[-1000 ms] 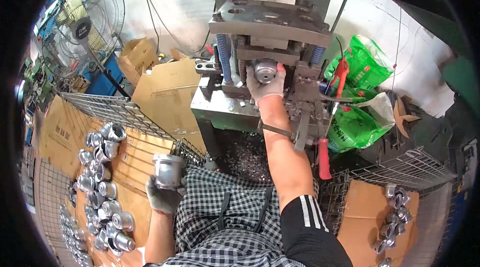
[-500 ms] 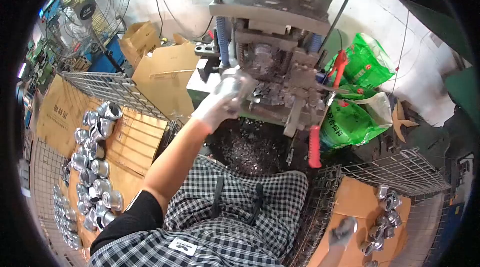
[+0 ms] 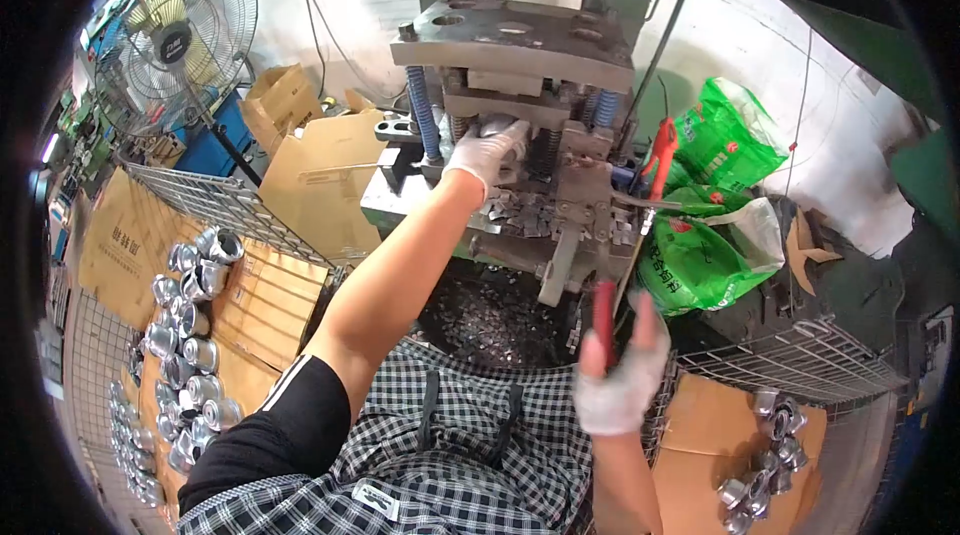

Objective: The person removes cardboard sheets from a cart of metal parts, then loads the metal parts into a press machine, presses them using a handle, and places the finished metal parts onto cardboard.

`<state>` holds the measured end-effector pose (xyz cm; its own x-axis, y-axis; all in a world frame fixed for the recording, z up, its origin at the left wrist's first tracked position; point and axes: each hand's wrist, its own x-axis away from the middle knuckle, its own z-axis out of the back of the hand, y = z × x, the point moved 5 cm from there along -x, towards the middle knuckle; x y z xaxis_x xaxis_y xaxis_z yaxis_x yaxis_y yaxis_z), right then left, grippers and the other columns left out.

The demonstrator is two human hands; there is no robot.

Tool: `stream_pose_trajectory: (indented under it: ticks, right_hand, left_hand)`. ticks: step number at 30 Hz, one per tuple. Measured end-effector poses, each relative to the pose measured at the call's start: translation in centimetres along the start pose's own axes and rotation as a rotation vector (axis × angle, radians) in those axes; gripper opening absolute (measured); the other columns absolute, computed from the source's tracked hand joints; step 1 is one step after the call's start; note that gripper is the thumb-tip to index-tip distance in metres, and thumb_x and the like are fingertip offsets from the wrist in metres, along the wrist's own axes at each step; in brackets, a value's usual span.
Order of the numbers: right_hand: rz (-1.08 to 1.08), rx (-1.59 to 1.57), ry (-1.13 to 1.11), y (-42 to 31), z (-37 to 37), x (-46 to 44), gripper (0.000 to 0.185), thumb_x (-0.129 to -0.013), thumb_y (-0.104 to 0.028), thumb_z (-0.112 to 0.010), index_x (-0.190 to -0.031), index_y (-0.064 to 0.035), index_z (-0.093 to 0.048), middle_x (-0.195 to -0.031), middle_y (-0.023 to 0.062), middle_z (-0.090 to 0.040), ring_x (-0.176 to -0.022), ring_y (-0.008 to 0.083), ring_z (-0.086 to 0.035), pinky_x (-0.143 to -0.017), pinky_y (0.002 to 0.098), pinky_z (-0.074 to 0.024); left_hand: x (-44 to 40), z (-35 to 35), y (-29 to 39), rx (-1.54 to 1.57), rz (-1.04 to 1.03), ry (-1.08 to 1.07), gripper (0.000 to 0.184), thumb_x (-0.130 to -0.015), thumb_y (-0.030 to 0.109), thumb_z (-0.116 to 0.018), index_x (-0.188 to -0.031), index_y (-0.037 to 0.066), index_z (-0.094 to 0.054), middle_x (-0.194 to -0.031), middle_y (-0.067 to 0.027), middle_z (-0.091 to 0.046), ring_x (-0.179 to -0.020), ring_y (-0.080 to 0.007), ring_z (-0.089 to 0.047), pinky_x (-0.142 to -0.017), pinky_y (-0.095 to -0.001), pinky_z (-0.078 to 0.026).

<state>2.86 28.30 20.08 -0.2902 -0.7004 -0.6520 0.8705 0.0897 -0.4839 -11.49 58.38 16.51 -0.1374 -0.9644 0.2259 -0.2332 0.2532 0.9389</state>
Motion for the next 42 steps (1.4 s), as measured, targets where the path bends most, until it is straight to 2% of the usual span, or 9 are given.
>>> stream_pose_trajectory:
  ticks: [4,6,7,11,14,28,34,37,42]
  right_hand:
    - [0.092,0.201,0.112,-0.1,-2.4,-1.4,0.046,-0.092,-0.023,-0.058,-0.127,0.0058,-0.049,-0.12,0.0245,-0.054,-0.106,0.039,-0.055,-0.095,0.0469,-0.0438]
    - [-0.138,-0.409,0.357,6.1,-2.3,-1.0,0.04,-0.097,-0.023,-0.055,-0.123,0.0061,-0.05,-0.123,0.0216,-0.054,-0.105,0.0299,-0.057,-0.087,0.0386,-0.052]
    - [-0.347,-0.639,0.343,9.8,-2.0,-2.4,0.04,-0.099,-0.027,-0.052,-0.128,0.0013,-0.051,-0.131,0.0209,-0.048,-0.115,0.0311,-0.053,-0.092,0.0386,-0.0507]
    - [0.015,-0.077,0.002,25.1,-6.9,-12.9,0.044,-0.103,-0.026,-0.039,-0.136,0.0029,-0.047,-0.139,0.0169,-0.049,-0.124,0.0242,-0.05,-0.105,0.0337,-0.0372]
    - [-0.042,-0.379,-0.176,25.8,-8.8,-14.7,0.059,-0.102,-0.043,-0.032,-0.133,0.0053,-0.047,-0.131,0.0216,-0.053,-0.116,0.0322,-0.054,-0.103,0.0377,-0.0401]
    - [-0.176,-0.196,-0.29,29.1,-8.7,-16.4,0.06,-0.1,-0.044,-0.038,-0.131,0.0056,-0.049,-0.126,0.0211,-0.056,-0.117,0.0302,-0.053,-0.101,0.0366,-0.0408]
    - [-0.178,-0.16,-0.248,29.5,-9.0,-17.0,0.064,-0.1,-0.046,-0.035,-0.134,0.0071,-0.044,-0.13,0.0238,-0.053,-0.12,0.0341,-0.052,-0.102,0.0386,-0.0395]
    - [0.217,0.188,-0.303,30.7,-8.4,-17.6,0.063,-0.1,-0.046,-0.035,-0.135,0.0055,-0.044,-0.132,0.0237,-0.051,-0.121,0.0339,-0.051,-0.103,0.0386,-0.039]
    - [-0.293,-0.263,-0.276,29.8,-9.2,-17.4,0.06,-0.1,-0.047,-0.034,-0.14,-0.0018,-0.041,-0.137,0.023,-0.047,-0.125,0.0345,-0.047,-0.105,0.0387,-0.0358]
  left_hand:
    - [5.1,4.7,-1.9,0.055,0.016,-0.161,0.078,-0.086,0.047,-0.067,-0.14,0.003,-0.033,-0.124,-0.02,-0.056,-0.097,-0.0283,-0.064,-0.084,-0.0441,-0.054]
    - [9.2,9.8,-4.6,0.141,0.041,-0.322,0.061,-0.092,0.043,-0.059,-0.134,0.001,-0.046,-0.121,-0.0148,-0.058,-0.092,-0.025,-0.065,-0.079,-0.0384,-0.055]
    - [12.3,12.7,-5.0,-0.02,-0.018,-0.269,0.055,-0.094,0.04,-0.058,-0.132,0.001,-0.048,-0.117,-0.0136,-0.06,-0.089,-0.0221,-0.065,-0.076,-0.0326,-0.056]
    - [20.5,25.0,-11.2,-0.209,0.24,0.103,0.051,-0.092,0.035,-0.062,-0.131,0.003,-0.052,-0.113,-0.01,-0.063,-0.085,-0.0142,-0.063,-0.072,-0.0271,-0.055]
    - [24.3,33.4,-11.4,-0.442,0.004,0.441,0.053,-0.09,0.036,-0.064,-0.126,0.0,-0.055,-0.11,-0.0118,-0.066,-0.095,-0.0184,-0.062,-0.087,-0.0305,-0.049]
    - [33.5,62.9,-3.2,-1.246,0.379,1.313,0.083,-0.079,0.048,-0.062,-0.145,0.008,-0.031,-0.12,-0.0215,-0.062,-0.108,-0.0347,-0.062,-0.094,-0.0417,-0.048]
    - [28.6,64.3,-2.2,-1.171,0.608,1.184,0.069,-0.082,0.047,-0.06,-0.137,0.006,-0.046,-0.127,-0.0203,-0.058,-0.115,-0.0329,-0.059,-0.096,-0.0404,-0.048]
    - [27.3,65.7,-3.9,-1.062,0.582,1.239,0.059,-0.082,0.049,-0.058,-0.122,0.005,-0.061,-0.127,-0.022,-0.057,-0.118,-0.0335,-0.057,-0.098,-0.0396,-0.045]
    - [30.3,60.6,-2.0,-1.067,0.321,1.385,0.058,-0.083,0.05,-0.06,-0.122,0.008,-0.058,-0.115,-0.0198,-0.065,-0.106,-0.0343,-0.063,-0.091,-0.0411,-0.05]
